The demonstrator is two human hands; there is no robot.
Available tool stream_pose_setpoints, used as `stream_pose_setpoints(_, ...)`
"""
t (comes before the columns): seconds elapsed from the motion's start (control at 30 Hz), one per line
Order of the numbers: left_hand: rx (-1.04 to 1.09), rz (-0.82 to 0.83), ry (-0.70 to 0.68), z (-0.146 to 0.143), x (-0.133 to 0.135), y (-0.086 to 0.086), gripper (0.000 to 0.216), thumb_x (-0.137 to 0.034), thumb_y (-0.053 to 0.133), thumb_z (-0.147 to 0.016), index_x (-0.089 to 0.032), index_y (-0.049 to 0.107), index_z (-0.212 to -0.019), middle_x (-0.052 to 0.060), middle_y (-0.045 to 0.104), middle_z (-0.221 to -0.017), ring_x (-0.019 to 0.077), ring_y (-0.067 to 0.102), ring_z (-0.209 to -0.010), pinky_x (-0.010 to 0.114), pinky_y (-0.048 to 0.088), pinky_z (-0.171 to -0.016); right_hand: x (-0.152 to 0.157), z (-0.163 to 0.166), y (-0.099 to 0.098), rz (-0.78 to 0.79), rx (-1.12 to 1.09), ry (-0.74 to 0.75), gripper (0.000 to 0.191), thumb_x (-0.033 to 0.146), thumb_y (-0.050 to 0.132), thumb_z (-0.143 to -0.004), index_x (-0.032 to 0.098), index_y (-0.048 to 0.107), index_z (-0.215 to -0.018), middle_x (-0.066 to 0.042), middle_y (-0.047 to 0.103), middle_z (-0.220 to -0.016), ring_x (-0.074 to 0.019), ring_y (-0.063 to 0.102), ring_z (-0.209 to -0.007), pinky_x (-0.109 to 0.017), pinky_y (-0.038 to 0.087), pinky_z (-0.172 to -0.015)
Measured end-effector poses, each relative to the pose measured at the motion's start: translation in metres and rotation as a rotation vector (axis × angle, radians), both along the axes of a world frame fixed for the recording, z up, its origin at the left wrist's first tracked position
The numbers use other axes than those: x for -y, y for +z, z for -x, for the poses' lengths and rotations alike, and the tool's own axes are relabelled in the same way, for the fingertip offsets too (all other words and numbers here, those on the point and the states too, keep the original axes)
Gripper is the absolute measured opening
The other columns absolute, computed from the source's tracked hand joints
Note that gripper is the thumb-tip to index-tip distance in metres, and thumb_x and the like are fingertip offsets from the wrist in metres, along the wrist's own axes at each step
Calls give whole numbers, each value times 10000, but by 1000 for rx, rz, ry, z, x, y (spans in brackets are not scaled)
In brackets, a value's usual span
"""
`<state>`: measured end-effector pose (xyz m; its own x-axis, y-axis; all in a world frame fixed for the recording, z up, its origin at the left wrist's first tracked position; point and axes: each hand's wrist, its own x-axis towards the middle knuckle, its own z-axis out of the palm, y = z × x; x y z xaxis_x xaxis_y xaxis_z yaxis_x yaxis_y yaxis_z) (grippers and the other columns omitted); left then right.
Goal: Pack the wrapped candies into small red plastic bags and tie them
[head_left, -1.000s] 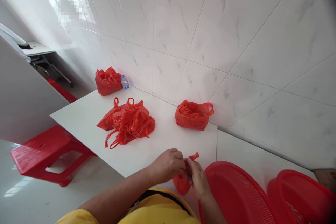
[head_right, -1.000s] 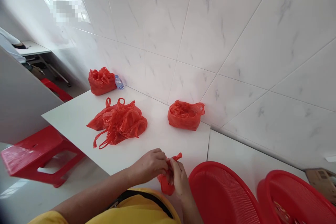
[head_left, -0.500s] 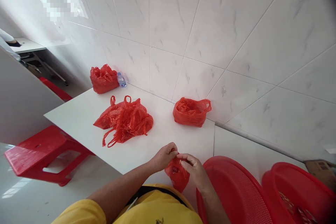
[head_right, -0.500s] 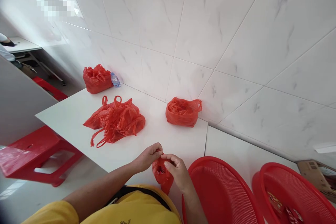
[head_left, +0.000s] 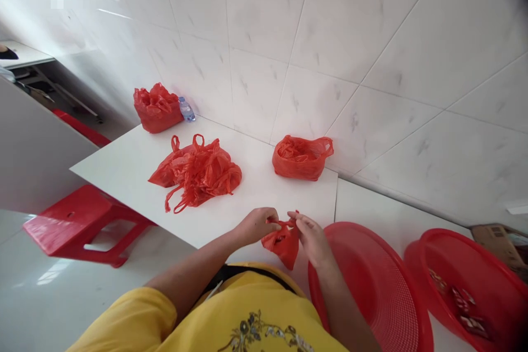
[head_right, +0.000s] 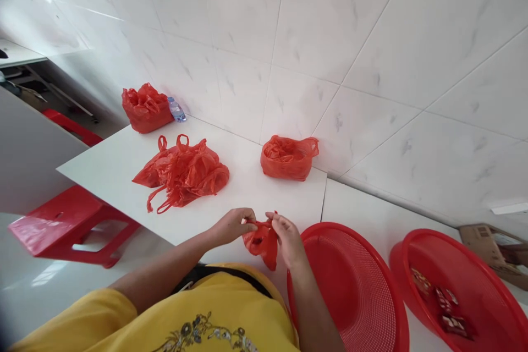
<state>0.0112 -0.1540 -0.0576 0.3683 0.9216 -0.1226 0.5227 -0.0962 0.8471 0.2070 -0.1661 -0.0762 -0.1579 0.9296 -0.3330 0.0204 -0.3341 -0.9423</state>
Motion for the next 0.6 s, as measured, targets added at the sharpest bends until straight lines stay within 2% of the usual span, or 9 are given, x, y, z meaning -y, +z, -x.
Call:
stream_pose_setpoints(0.07, -93, -65, -69, 11, -4, 0, 34, -209, 597, -767, -196, 595, -735, 0, 632, -847, 145, 567, -787, 249, 419, -722, -4, -7, -6, -69, 231, -57, 329, 321, 520, -797, 178, 693, -1036, -91, 704, -1025, -227, 641, -957, -372, 483, -887)
stream_pose_setpoints(0.13, -194, -83, -92, 27, -6, -2, 39, -194, 609, -770, -199, 599, -732, 11, 636, -916, 155, 578, -846, 255, 421, -751, -7, -13, -14, -165, 581, -92, 324, 240, 452, -808, 153, 711, -982, -116, 685, -1060, -248, 614, -1024, -389, 456, -926)
stream_pose_setpoints(0.2, -270, -55, -69, 44, -5, -8, 56, -194, 614, -766, -200, 595, -713, 12, 633, -909, 167, 576, -851, 270, 415, -739, -7, -17, -21, -230, 860, -83, 390, 183, 360, -832, 128, 712, -992, -142, 664, -1086, -264, 595, -1055, -397, 450, -918)
stream_pose_setpoints(0.27, -321, -10, -41, 60, -1, -14, 77, -206, 612, -762, -200, 589, -689, 9, 630, -868, 172, 572, -810, 277, 404, -695, -4, -18, -27, -254, 997, -36, 438, 148, 306, -849, 115, 702, -1031, -152, 654, -1093, -263, 591, -1057, -385, 459, -888)
stream_pose_setpoints(0.43, -382, 72, 5, 81, 4, -19, 87, -248, 597, -752, -204, 589, -677, 3, 626, -764, 171, 555, -710, 269, 368, -606, 0, -16, -33, -266, 1001, 104, 410, 178, 329, -874, 139, 698, -1047, -139, 655, -1083, -246, 591, -1052, -359, 451, -891)
stream_pose_setpoints(0.53, -377, 67, 27, 82, -2, -15, 76, -261, 579, -759, -207, 613, -719, 16, 635, -779, 184, 568, -731, 278, 390, -634, -2, -14, -32, -226, 917, 106, 373, 287, 410, -870, 180, 667, -1119, -120, 620, -1165, -249, 559, -1130, -362, 428, -940)
stream_pose_setpoints(0.6, -366, 53, 34, 77, -5, -14, 112, -279, 596, -753, -213, 647, -827, 32, 656, -875, 200, 593, -798, 291, 425, -694, -3, -10, -33, -197, 868, 113, 452, 366, 480, -836, 194, 590, -1239, -114, 550, -1282, -255, 497, -1228, -365, 406, -983)
